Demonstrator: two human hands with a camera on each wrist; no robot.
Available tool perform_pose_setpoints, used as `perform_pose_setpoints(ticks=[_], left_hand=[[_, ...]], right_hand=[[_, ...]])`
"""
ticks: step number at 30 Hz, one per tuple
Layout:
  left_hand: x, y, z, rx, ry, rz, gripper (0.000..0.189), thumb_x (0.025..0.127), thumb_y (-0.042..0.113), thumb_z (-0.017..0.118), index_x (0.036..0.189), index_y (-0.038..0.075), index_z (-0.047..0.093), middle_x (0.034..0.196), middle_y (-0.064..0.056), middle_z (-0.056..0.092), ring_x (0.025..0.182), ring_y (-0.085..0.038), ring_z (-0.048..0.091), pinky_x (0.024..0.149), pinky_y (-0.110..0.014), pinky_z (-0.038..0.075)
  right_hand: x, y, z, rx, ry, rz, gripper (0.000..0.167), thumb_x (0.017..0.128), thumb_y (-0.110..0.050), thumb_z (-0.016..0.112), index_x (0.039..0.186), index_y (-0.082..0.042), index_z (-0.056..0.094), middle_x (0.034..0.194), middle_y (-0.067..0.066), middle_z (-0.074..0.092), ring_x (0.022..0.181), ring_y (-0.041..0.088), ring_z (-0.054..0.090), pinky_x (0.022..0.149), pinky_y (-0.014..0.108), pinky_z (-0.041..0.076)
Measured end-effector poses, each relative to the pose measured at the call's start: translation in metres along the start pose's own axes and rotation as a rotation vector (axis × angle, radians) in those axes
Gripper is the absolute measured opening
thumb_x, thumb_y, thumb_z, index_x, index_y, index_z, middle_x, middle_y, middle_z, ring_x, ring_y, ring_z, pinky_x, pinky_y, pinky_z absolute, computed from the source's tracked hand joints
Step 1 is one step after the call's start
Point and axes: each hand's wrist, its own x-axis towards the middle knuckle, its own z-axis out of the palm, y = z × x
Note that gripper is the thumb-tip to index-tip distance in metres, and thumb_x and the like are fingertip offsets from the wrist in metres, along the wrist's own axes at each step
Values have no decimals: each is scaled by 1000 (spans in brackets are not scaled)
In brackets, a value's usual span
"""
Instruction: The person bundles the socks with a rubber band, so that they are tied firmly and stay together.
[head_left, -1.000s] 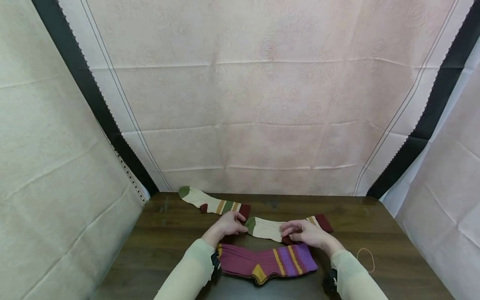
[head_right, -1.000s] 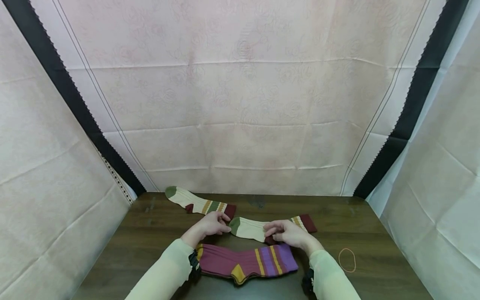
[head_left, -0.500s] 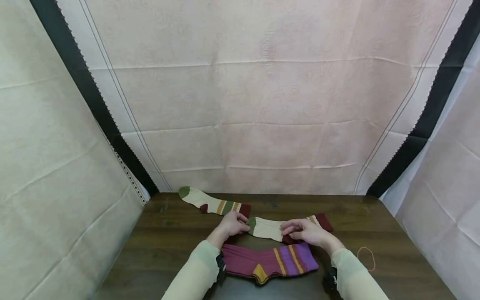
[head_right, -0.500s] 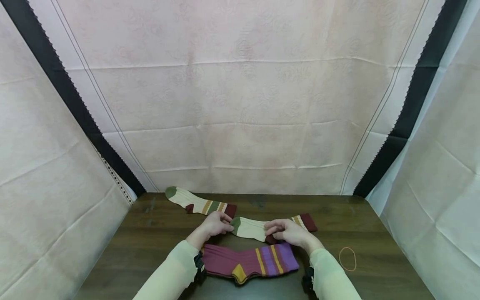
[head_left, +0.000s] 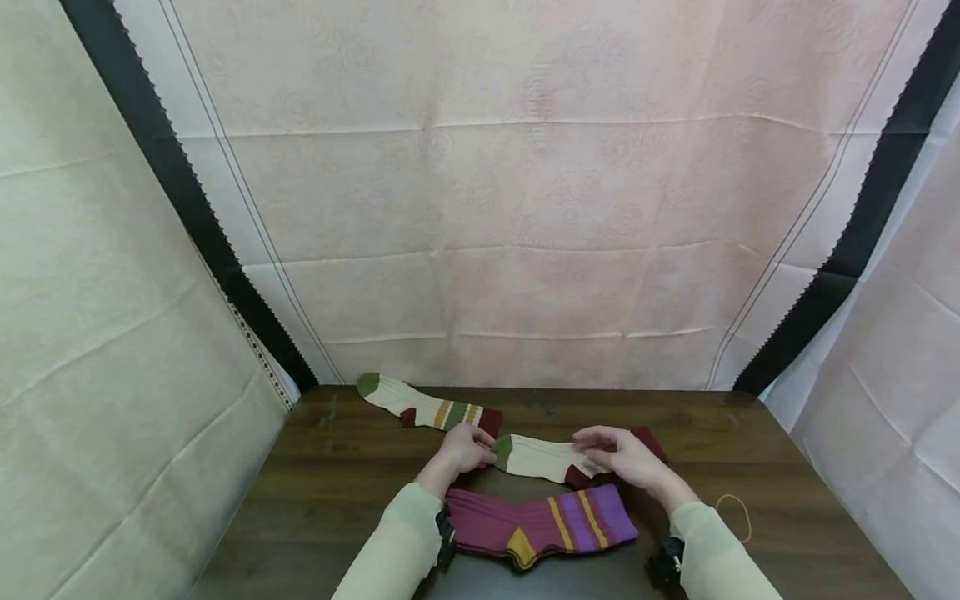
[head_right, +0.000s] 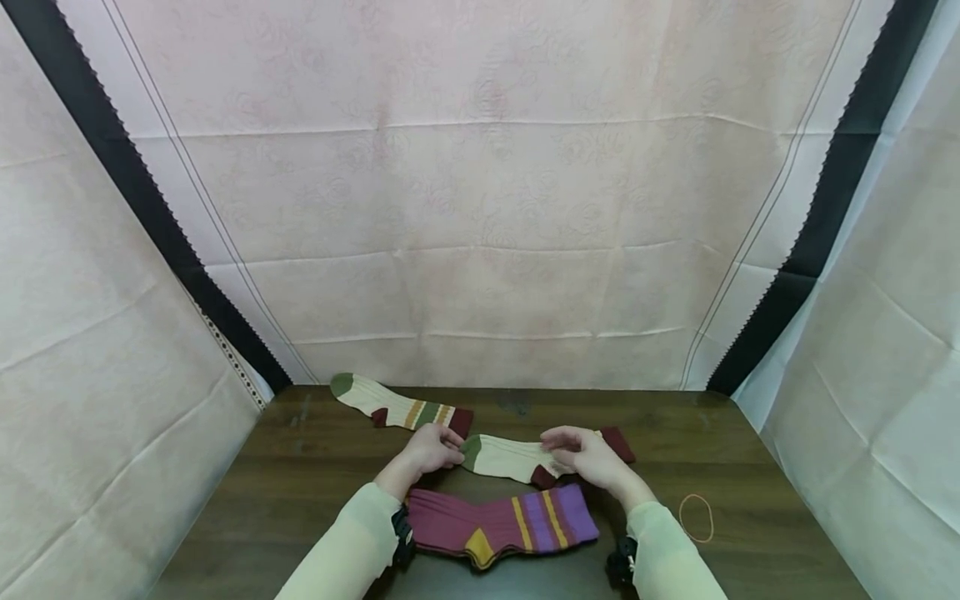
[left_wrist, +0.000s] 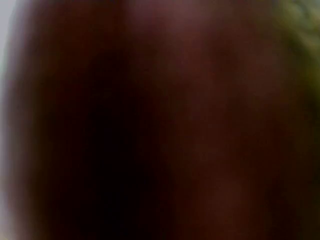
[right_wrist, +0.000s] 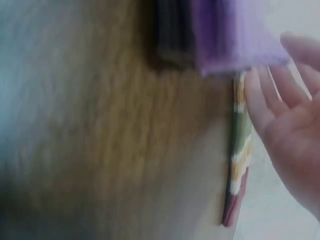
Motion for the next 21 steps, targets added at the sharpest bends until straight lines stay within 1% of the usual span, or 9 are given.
perform_pose_setpoints(ticks=[3, 6, 8, 10, 13, 17, 19, 21], left_hand=[[0, 0, -1, 2, 3, 3, 20, 88, -6, 81, 108, -6, 75, 90, -5, 71, 73, -16, 71, 71, -32, 62], [-1, 0, 0, 19, 11, 14, 19, 87, -6, 81, 106, -6, 76, 88, -5, 71, 72, -16, 71, 70, -32, 62], [-1, 2, 1, 41, 16, 28, 19, 87, -6, 81, 105, -6, 76, 87, -5, 71, 71, -16, 71, 69, -31, 62], [-1, 4, 2, 62, 21, 38, 19, 87, -5, 82, 105, -6, 76, 86, -5, 71, 69, -16, 71, 68, -31, 61], [-1, 7, 2, 83, 24, 40, 19, 87, -4, 82, 105, -6, 76, 86, -5, 72, 68, -16, 71, 68, -31, 61], [-2, 7, 1, 90, 21, 22, 19, 88, -3, 82, 106, -5, 76, 86, -4, 72, 68, -14, 69, 68, -31, 61], [-3, 6, 2, 94, 19, 20, 19, 88, -3, 82, 106, -5, 76, 87, -4, 72, 69, -13, 69, 68, -30, 61], [-4, 5, 2, 99, 16, 22, 19, 88, -3, 82, 105, -5, 76, 86, -4, 71, 69, -13, 68, 69, -30, 60]], right_hand=[[-4, 3, -9, -95, 146, -9, 34, 106, -5, 66, 139, 2, 66, 132, 21, 70, 119, 36, 67, 89, 31, 57], [-9, 7, -21, -192, 297, 2, 34, 102, -1, 70, 136, 4, 67, 129, 22, 71, 117, 38, 68, 89, 31, 56], [-16, 10, -32, -249, 381, 33, 35, 101, -1, 71, 135, 4, 68, 129, 23, 71, 117, 40, 68, 90, 34, 56], [-22, 14, -41, -281, 438, 78, 37, 100, -2, 72, 136, 5, 67, 130, 25, 70, 120, 43, 67, 92, 38, 55], [-32, 21, -52, -298, 460, 155, 41, 101, -4, 71, 140, 6, 63, 138, 28, 65, 127, 46, 63, 97, 46, 54], [-41, 28, -61, -271, 440, 233, 47, 101, -7, 72, 143, 9, 58, 142, 34, 60, 129, 51, 58, 101, 55, 53], [-44, 29, -62, -260, 428, 252, 48, 100, -8, 73, 142, 10, 58, 138, 34, 61, 126, 51, 60, 101, 54, 53], [-47, 31, -62, -260, 422, 261, 49, 100, -10, 76, 141, 11, 59, 133, 33, 64, 123, 48, 62, 99, 48, 54]])
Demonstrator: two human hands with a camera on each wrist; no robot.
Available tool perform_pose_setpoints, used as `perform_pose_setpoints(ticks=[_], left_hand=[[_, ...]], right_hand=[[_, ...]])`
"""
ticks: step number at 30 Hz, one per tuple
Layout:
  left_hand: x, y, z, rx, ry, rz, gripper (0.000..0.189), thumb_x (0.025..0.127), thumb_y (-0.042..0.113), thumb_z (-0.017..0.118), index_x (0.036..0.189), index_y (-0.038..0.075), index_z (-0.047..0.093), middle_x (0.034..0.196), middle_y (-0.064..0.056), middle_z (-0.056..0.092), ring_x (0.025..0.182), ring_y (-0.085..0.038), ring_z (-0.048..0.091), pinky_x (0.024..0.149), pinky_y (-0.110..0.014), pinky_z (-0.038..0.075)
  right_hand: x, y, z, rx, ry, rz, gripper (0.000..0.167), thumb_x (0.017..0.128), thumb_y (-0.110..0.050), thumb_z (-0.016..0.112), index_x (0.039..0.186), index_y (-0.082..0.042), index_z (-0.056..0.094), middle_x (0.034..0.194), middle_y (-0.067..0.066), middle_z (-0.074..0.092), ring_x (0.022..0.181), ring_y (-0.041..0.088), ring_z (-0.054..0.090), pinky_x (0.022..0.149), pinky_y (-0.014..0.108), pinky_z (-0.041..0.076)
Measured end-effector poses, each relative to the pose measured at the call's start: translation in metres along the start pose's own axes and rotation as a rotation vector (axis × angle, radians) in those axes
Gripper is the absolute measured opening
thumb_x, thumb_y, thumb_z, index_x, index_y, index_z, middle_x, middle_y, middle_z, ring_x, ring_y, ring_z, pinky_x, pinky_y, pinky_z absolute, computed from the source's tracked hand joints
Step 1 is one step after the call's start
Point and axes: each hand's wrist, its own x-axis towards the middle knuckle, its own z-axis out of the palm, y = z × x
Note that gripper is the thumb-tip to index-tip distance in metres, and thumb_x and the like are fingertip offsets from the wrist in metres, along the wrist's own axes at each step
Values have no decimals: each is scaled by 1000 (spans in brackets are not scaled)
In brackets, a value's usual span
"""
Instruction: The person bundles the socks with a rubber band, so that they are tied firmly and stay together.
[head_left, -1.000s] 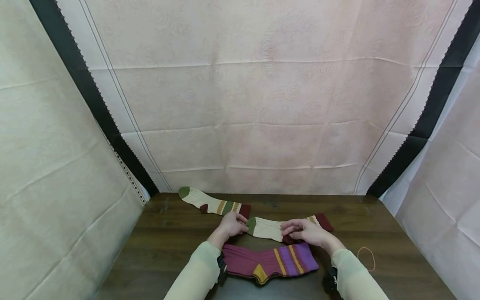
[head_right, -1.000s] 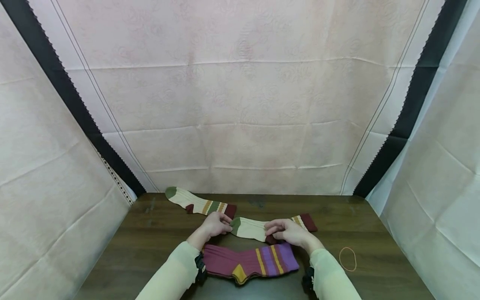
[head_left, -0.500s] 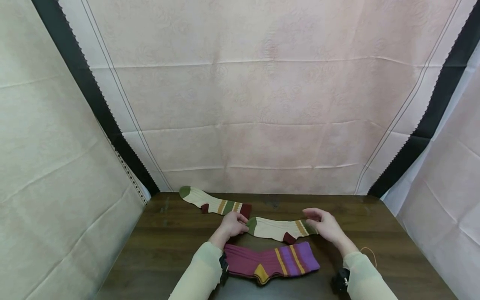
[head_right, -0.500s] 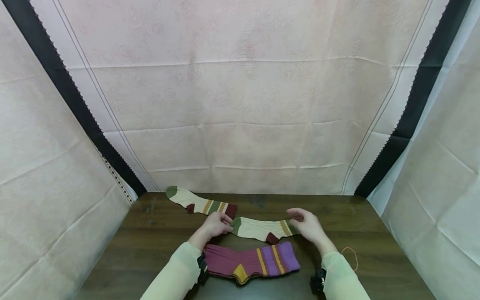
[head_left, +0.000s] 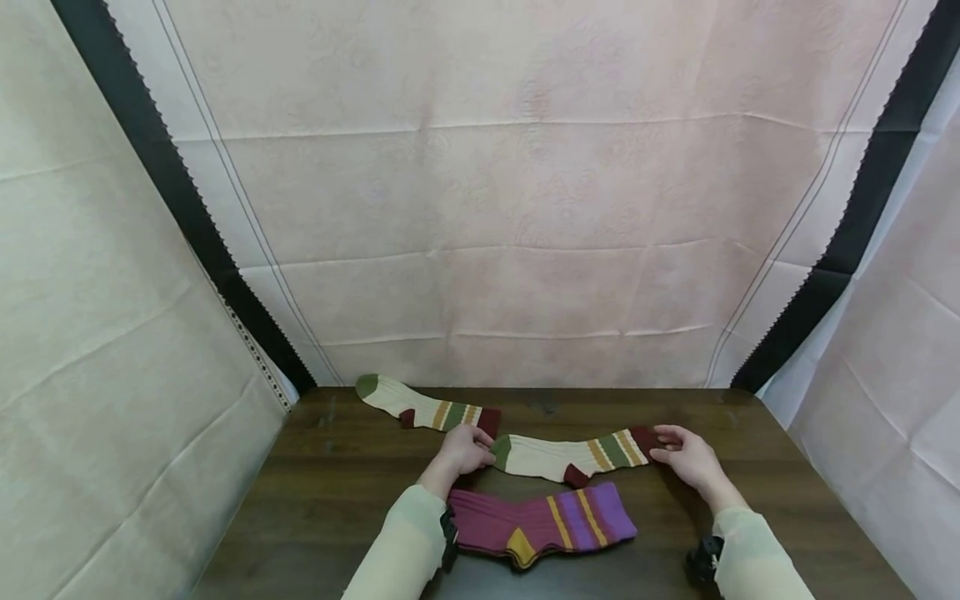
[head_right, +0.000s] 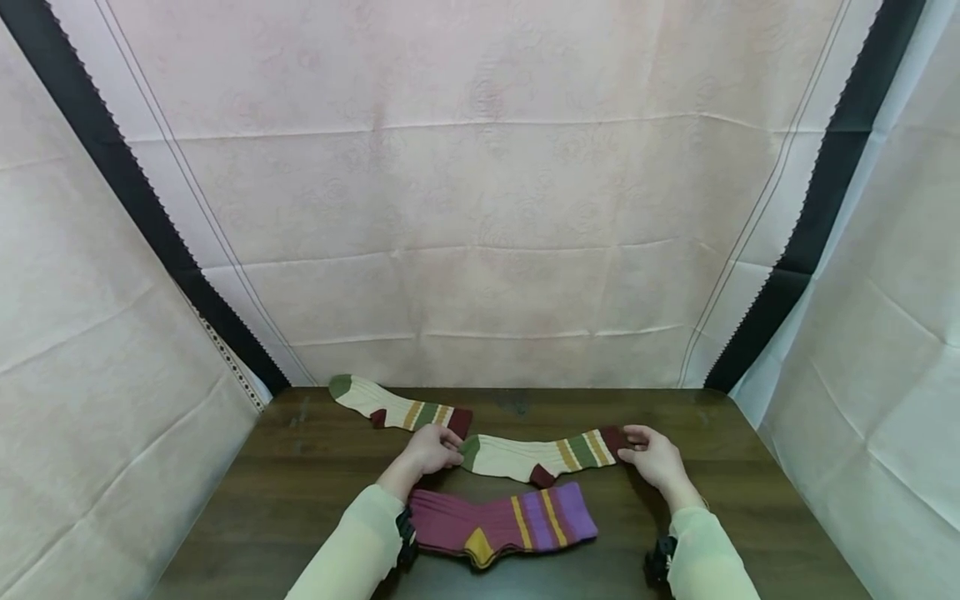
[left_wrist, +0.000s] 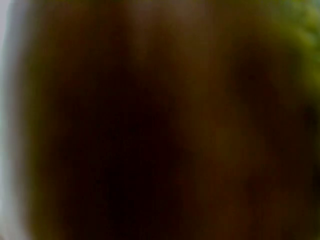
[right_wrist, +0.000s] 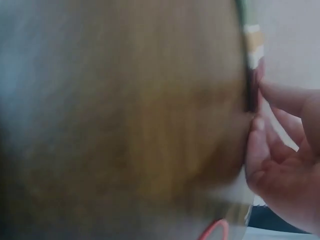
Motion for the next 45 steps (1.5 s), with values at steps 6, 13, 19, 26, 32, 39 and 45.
perform_pose_setpoints(ticks=[6, 13, 19, 26, 32, 39, 45], left_hand=[[-1, -2, 0, 6, -2, 10, 17, 87, -3, 82, 104, -4, 76, 85, -4, 71, 70, -14, 68, 68, -31, 59], [0, -4, -1, -9, -5, 18, 17, 87, -3, 82, 103, -4, 76, 85, -4, 72, 71, -16, 70, 67, -30, 59], [-1, -7, 0, -16, -4, 8, 17, 87, -3, 82, 103, -3, 76, 85, -4, 71, 70, -15, 69, 67, -30, 59], [1, -5, 0, -19, 3, -8, 18, 88, -1, 83, 104, -3, 76, 86, -3, 70, 70, -14, 68, 69, -31, 59], [2, -3, -1, 4, -3, 9, 17, 88, -1, 83, 104, -3, 76, 85, -3, 70, 69, -13, 68, 69, -30, 59], [2, -1, -2, -4, -12, 5, 17, 88, -2, 82, 104, -4, 76, 87, -3, 71, 71, -14, 69, 70, -31, 60], [1, 0, -3, -32, -18, -2, 19, 87, -2, 82, 106, -4, 76, 89, -5, 72, 73, -16, 71, 71, -32, 60]], right_hand=[[1, 6, 2, -40, -2, 6, 49, 98, -13, 79, 137, 11, 61, 120, 25, 71, 113, 39, 66, 91, 38, 52], [6, 8, 4, -40, -4, 30, 47, 96, -10, 79, 133, 14, 62, 114, 24, 71, 103, 30, 66, 87, 35, 51], [3, 10, 5, 20, -34, 71, 49, 98, -9, 78, 136, 15, 59, 119, 27, 68, 108, 34, 64, 88, 36, 51], [5, 8, 2, 40, -64, 125, 48, 98, -11, 76, 136, 14, 60, 114, 20, 67, 105, 32, 57, 91, 39, 45], [4, 3, -1, 52, -70, 129, 47, 97, -11, 77, 131, 16, 60, 117, 27, 66, 110, 38, 58, 92, 42, 46], [3, 6, 0, 65, -55, 104, 41, 95, -8, 78, 126, 14, 62, 117, 26, 67, 108, 36, 60, 90, 37, 46], [1, 8, 1, 61, -46, 79, 36, 96, -9, 78, 124, 10, 65, 116, 23, 69, 104, 30, 61, 89, 36, 46]])
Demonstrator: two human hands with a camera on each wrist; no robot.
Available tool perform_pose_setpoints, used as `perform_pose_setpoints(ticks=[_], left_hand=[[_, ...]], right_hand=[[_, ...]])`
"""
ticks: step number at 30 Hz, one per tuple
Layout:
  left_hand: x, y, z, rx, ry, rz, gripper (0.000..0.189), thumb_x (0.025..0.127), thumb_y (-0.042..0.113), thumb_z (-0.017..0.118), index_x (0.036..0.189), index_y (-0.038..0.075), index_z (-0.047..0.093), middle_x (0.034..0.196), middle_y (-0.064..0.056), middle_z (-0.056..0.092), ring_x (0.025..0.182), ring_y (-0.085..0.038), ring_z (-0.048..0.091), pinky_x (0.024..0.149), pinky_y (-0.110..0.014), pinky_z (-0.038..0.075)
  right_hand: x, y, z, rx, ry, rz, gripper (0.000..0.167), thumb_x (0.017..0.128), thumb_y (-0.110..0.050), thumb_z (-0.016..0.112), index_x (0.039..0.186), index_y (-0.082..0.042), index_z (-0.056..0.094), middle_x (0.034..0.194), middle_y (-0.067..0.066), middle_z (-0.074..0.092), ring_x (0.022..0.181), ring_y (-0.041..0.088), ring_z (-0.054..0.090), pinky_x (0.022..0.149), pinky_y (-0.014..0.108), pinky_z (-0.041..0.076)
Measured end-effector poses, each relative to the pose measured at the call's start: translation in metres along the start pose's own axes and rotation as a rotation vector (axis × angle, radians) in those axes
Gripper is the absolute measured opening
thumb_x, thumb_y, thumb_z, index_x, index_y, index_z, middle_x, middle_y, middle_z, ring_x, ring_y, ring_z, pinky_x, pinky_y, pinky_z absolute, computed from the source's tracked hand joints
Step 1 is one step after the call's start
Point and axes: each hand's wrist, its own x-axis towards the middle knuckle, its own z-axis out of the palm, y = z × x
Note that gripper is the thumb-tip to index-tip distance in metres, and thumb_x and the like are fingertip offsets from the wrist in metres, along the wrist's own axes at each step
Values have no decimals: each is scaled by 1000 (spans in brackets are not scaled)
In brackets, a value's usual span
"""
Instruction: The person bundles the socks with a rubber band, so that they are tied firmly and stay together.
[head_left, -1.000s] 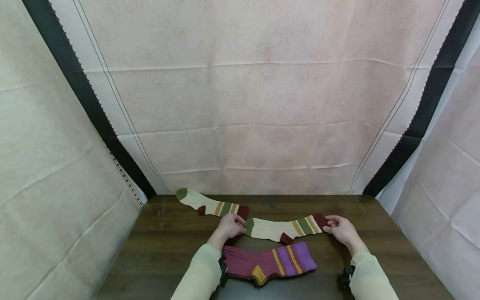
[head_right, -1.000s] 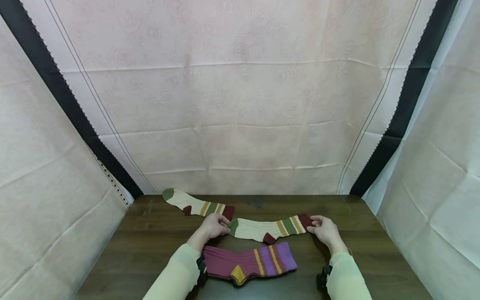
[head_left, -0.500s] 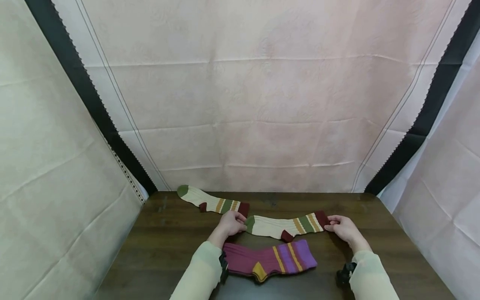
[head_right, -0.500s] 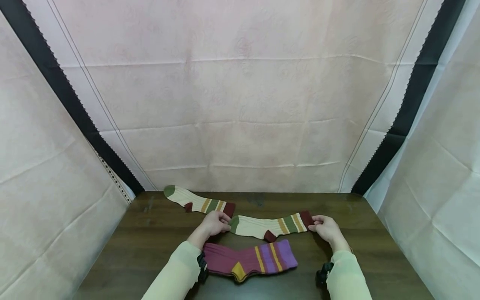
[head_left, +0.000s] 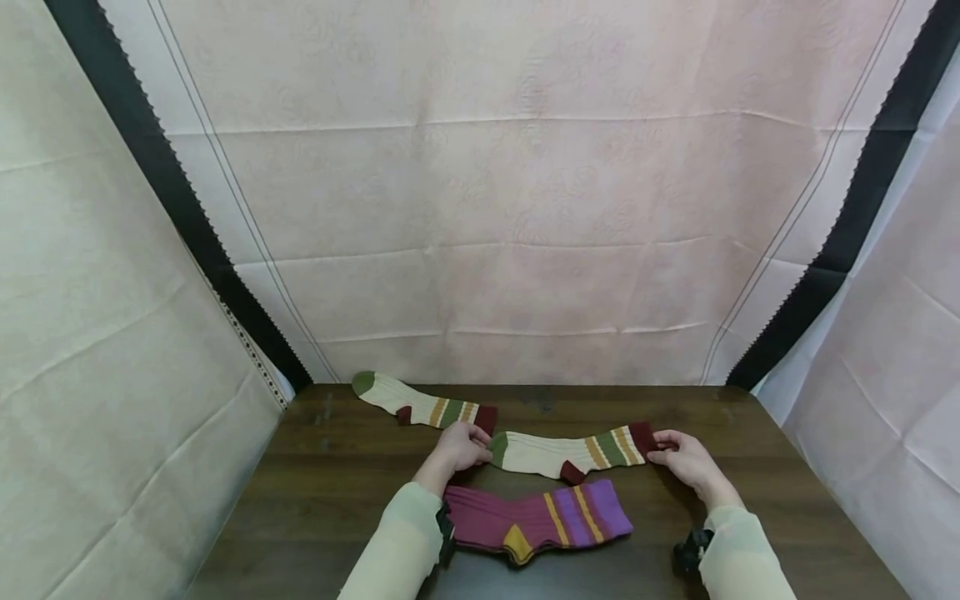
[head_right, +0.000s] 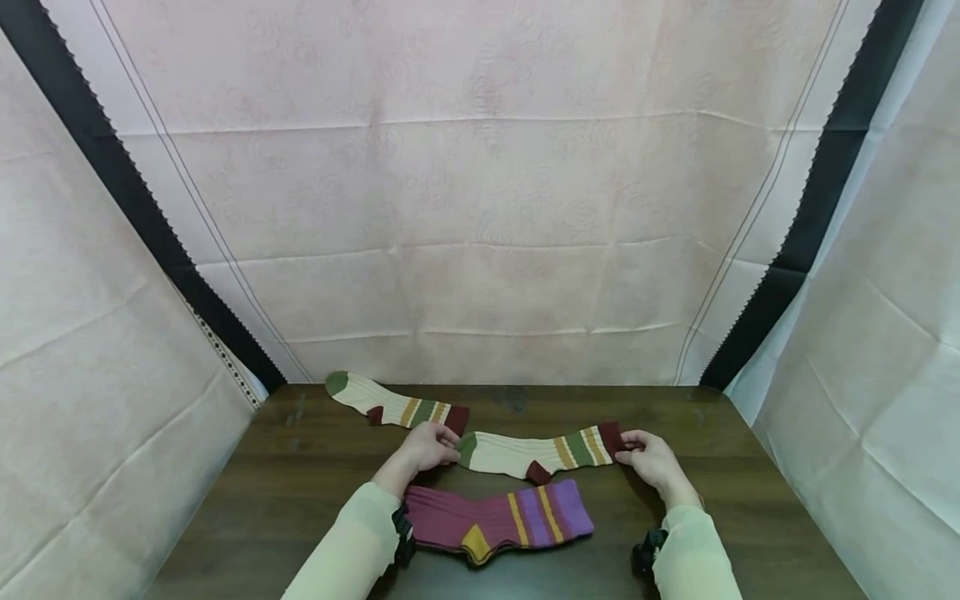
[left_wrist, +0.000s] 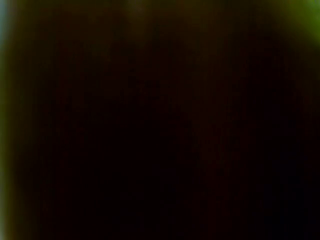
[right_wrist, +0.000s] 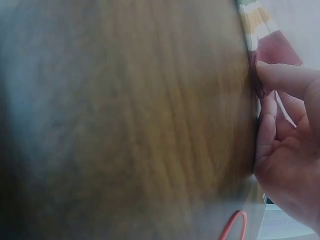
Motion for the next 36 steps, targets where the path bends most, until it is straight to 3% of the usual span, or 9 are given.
perform_pose_setpoints(ticks=[7, 13, 20, 28, 36], left_hand=[[1, 1, 1, -12, 4, -28, 20, 86, 2, 82, 104, -3, 77, 94, -7, 71, 72, -17, 71, 69, -30, 59], [1, 0, 4, 80, 9, -9, 20, 91, 14, 83, 104, 1, 77, 93, -5, 71, 70, -13, 68, 66, -29, 55], [1, 2, 5, 96, 20, 0, 19, 92, 12, 82, 105, -1, 76, 91, -5, 70, 68, -12, 66, 63, -28, 54], [-2, -1, 1, 48, 7, 4, 21, 94, 9, 80, 110, -4, 74, 102, -10, 71, 72, -15, 67, 64, -29, 54], [-2, -4, -1, -43, -36, -18, 28, 96, 11, 79, 119, -5, 73, 119, -15, 68, 80, -19, 69, 74, -34, 58]], right_hand=[[-2, 4, 0, 19, -6, -13, 39, 98, -8, 77, 129, 12, 62, 117, 22, 69, 101, 25, 61, 85, 32, 49], [-3, 5, 1, 32, -12, -6, 40, 100, -8, 75, 132, 12, 61, 119, 22, 69, 104, 26, 62, 86, 33, 49], [-2, 7, 3, 19, 2, -25, 35, 101, -9, 74, 129, 10, 63, 117, 21, 70, 103, 25, 62, 87, 35, 49], [1, 5, 10, -64, 45, -50, 27, 100, -14, 74, 119, 6, 69, 105, 15, 71, 93, 23, 61, 82, 35, 47], [-2, -1, 8, -80, 91, -40, 29, 100, -17, 74, 119, 6, 69, 109, 18, 72, 99, 28, 62, 85, 39, 47]])
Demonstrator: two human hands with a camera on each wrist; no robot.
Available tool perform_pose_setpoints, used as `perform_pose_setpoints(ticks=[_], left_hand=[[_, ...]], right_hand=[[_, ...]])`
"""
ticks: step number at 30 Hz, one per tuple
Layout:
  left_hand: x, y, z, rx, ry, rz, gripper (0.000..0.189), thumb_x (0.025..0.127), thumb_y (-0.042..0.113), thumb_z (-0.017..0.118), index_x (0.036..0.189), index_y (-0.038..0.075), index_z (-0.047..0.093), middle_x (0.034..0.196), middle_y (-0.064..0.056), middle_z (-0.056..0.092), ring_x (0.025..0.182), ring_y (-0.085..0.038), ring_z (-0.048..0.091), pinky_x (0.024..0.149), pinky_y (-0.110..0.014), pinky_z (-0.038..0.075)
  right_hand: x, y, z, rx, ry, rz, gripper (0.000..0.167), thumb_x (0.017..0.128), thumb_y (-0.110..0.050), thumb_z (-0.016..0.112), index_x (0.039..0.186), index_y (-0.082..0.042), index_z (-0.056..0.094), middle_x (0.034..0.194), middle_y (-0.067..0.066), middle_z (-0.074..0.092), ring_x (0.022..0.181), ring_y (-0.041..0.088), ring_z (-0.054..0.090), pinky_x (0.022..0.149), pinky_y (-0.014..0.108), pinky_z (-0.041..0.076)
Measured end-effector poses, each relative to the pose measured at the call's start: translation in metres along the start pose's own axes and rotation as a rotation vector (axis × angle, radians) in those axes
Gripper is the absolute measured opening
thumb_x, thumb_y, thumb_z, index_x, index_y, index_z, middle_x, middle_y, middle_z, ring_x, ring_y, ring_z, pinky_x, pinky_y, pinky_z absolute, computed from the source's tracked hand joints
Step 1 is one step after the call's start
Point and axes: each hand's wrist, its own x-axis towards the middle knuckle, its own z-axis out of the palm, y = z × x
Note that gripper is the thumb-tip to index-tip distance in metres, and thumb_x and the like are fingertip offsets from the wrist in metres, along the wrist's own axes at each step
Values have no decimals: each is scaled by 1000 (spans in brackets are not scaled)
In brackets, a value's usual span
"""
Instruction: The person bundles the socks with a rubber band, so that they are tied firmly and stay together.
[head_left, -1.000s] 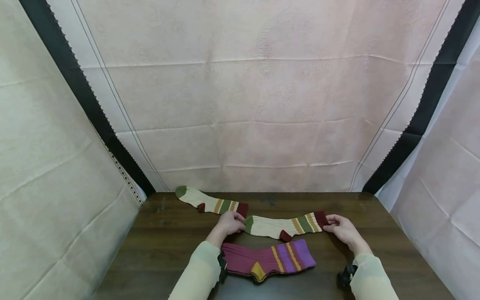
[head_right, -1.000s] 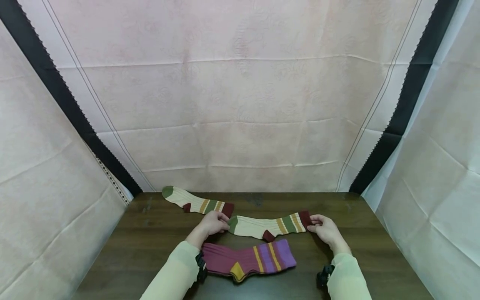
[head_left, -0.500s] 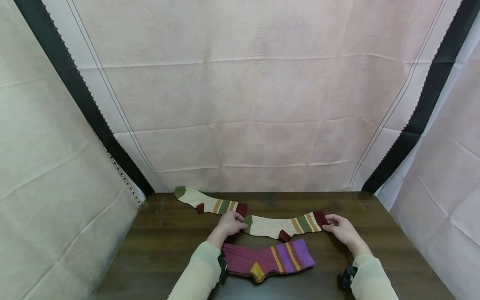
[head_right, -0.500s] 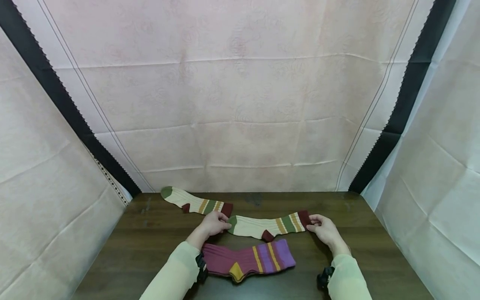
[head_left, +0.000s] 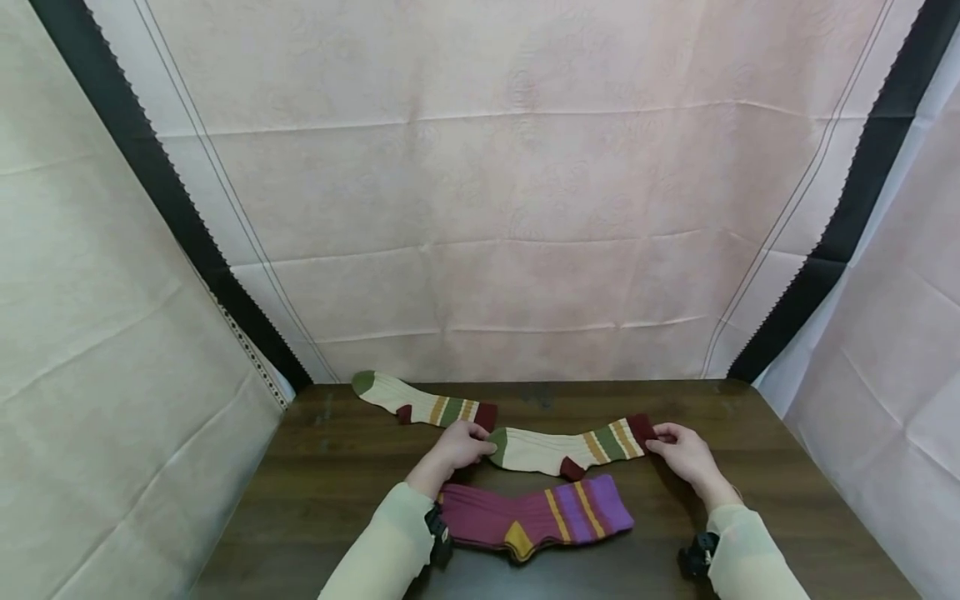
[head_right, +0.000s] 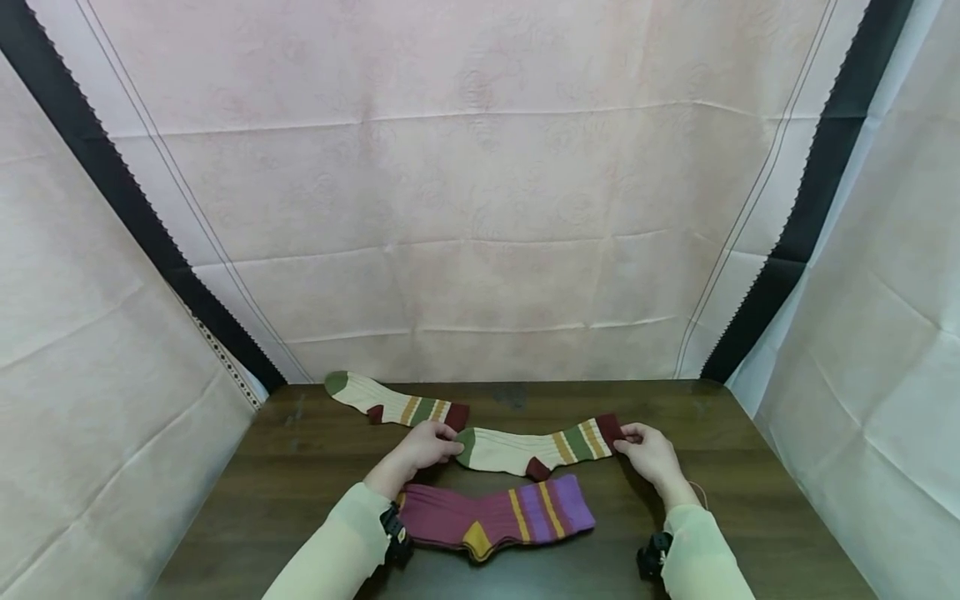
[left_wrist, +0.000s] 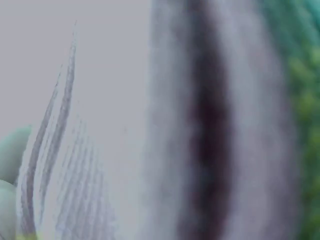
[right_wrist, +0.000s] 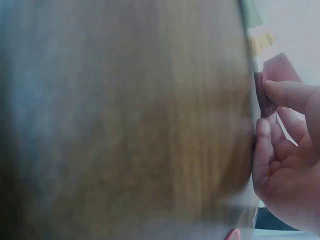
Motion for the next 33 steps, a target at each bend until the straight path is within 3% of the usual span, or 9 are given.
perform_pose_setpoints(ticks=[11, 18, 24, 33], left_hand=[[-6, -3, -2, -94, 13, 7, 30, 98, 11, 77, 121, -7, 71, 120, -17, 68, 87, -23, 72, 81, -38, 61], [-5, -5, -6, -191, 11, -1, 33, 100, 7, 75, 126, -12, 68, 122, -21, 68, 97, -31, 74, 87, -43, 63], [-5, -3, -10, -267, 37, 3, 35, 101, 5, 72, 129, -14, 65, 125, -25, 67, 99, -35, 75, 86, -43, 64], [-10, 2, -25, -387, 43, 9, 42, 104, 10, 70, 138, -13, 60, 134, -27, 63, 98, -25, 76, 88, -38, 63]], right_hand=[[-6, -9, 0, 86, 20, -1, 36, 101, -18, 75, 125, 8, 67, 113, 18, 73, 101, 21, 63, 81, 29, 49], [-9, -19, 1, 258, 2, 8, 38, 104, -16, 74, 129, 10, 63, 111, 14, 72, 91, 8, 64, 76, 22, 55], [-9, -23, 3, 350, -13, 24, 39, 105, -16, 72, 132, 10, 61, 118, 15, 68, 97, 8, 65, 84, 23, 59], [-14, -35, 0, 462, -24, 57, 47, 107, -19, 70, 141, 10, 55, 128, 20, 67, 101, 9, 68, 92, 31, 61]])
